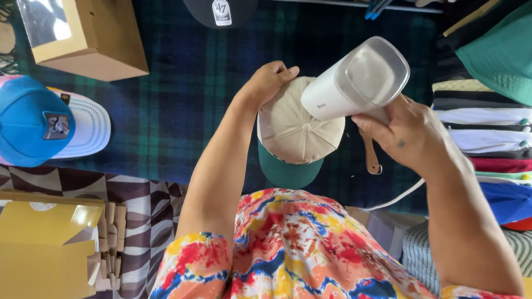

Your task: Using a handheld steamer and a brush to reshape and clean a baseball cap on a workbench.

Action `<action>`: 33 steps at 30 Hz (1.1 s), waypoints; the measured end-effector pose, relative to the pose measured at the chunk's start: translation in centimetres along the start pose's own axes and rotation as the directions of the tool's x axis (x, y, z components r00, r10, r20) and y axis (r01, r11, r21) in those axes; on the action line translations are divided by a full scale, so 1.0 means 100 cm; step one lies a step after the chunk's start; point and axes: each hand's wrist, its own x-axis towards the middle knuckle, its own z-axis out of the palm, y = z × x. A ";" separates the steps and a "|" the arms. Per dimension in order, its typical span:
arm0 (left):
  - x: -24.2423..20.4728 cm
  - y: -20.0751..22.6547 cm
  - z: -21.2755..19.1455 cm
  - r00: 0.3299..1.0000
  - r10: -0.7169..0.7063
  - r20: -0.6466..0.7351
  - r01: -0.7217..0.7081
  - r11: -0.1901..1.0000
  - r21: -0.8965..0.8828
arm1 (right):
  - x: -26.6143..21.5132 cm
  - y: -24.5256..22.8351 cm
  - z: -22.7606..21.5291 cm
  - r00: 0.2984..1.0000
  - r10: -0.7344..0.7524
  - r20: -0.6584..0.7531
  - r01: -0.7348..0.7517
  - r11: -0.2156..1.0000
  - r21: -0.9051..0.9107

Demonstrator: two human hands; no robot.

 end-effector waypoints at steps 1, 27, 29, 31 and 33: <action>0.010 -0.013 0.005 1.000 -0.009 0.002 0.009 1.000 -0.005 | -0.010 0.004 0.001 1.000 0.000 0.010 0.000 1.000 0.000; 0.026 -0.017 0.008 0.980 0.126 -0.157 -0.116 0.991 0.072 | -0.023 -0.018 -0.028 0.945 0.228 0.234 -0.208 0.972 -0.109; 0.015 -0.032 0.023 0.868 0.299 -0.396 -0.251 0.953 0.169 | -0.008 -0.005 -0.016 0.972 0.148 0.183 -0.132 0.986 -0.099; -0.006 -0.033 0.039 0.652 0.486 -0.582 -0.373 0.874 0.311 | 0.015 0.002 -0.013 0.993 0.062 0.099 -0.053 0.994 -0.094; -0.044 -0.031 0.062 0.257 0.814 -0.521 -0.642 0.547 0.537 | 0.045 0.001 -0.021 0.993 -0.107 0.045 0.110 0.991 -0.075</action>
